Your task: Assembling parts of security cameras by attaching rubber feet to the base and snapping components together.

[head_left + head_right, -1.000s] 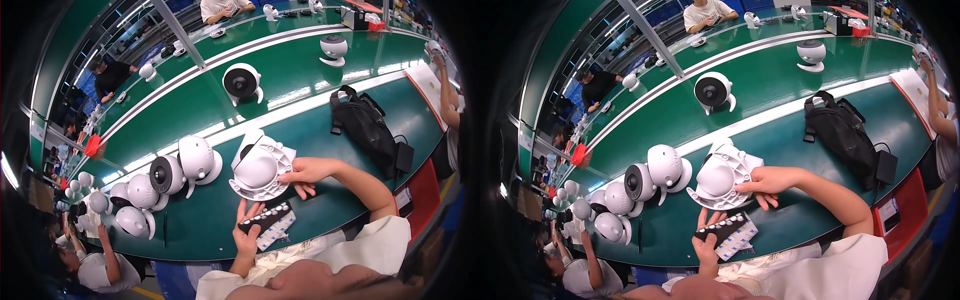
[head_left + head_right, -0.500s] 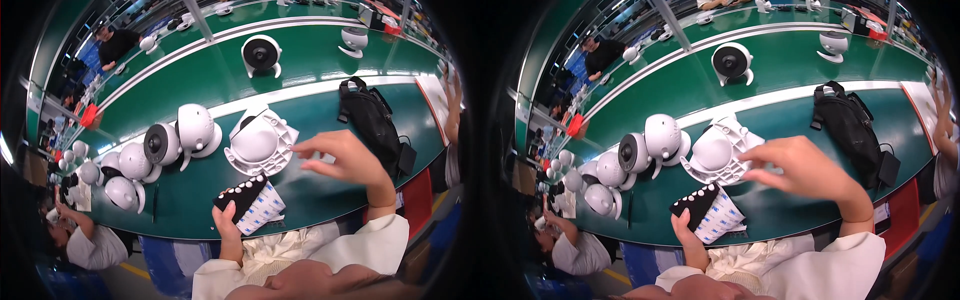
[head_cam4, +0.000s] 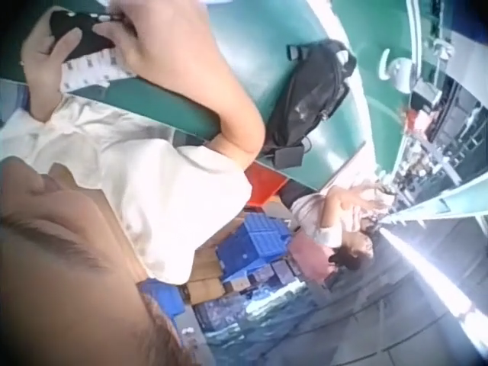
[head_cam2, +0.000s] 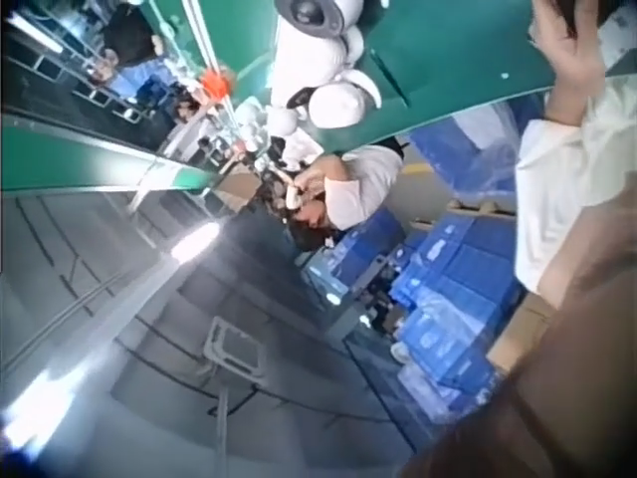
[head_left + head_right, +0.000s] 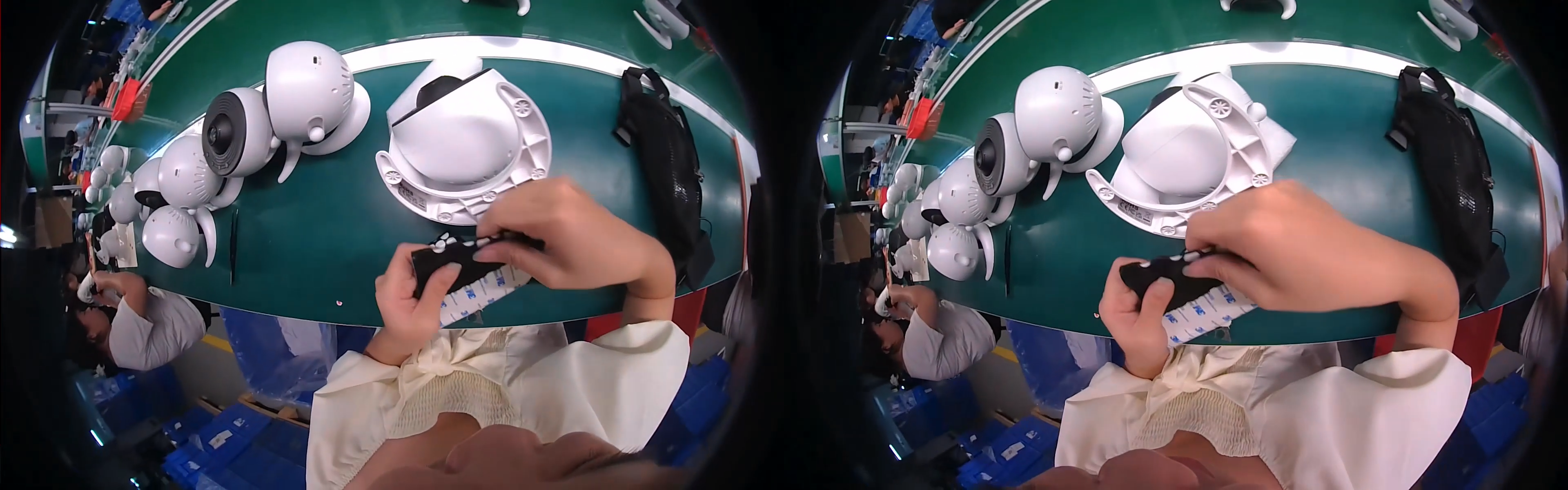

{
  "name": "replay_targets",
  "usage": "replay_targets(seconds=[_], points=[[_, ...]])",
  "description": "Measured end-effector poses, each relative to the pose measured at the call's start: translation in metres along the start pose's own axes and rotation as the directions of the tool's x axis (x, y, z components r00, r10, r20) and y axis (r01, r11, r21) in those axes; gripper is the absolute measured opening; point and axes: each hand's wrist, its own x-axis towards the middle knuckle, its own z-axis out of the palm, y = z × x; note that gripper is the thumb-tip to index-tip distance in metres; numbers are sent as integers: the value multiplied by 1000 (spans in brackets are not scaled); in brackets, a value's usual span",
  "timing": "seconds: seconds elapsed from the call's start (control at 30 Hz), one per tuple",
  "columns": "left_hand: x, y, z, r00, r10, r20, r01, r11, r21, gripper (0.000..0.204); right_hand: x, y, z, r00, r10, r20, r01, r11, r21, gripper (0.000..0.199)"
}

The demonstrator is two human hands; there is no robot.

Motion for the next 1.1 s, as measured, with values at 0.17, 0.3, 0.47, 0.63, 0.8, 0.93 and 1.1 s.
replay_targets(seconds=[0.17, 0.3, 0.47, 0.63, 0.8, 0.93, 1.1], points=[[-4, 1, -9, 984, 104, 148, -140, 955, 263, 14, -2, -1, 7, 980, -169, -106, 121, 927, -356, 13], [-3, -7, -6, 964, 139, 227, -201, 940, 277, 15, -1, 2, 19, 931, -336, -143, 298, 925, -234, 29], [1, -7, -2, 945, 203, 258, -281, 907, 315, 13, -6, -1, 29, 935, -324, -146, 270, 915, -299, 29], [-1, -14, -4, 957, 177, 229, -238, 932, 273, 13, -4, 1, 45, 829, -454, -328, 226, 807, -546, 29], [-2, -13, -7, 960, 183, 213, -231, 945, 233, 13, -6, -8, 45, 853, -444, -274, 227, 789, -571, 30], [-5, -15, -10, 974, 151, 167, -184, 962, 200, 16, 0, -2, 51, 749, -614, -249, 328, 670, -666, 32], [4, -8, -16, 969, 211, 129, -243, 911, 334, 20, 33, -5, 22, 792, -481, -375, 382, 871, -309, 27]])
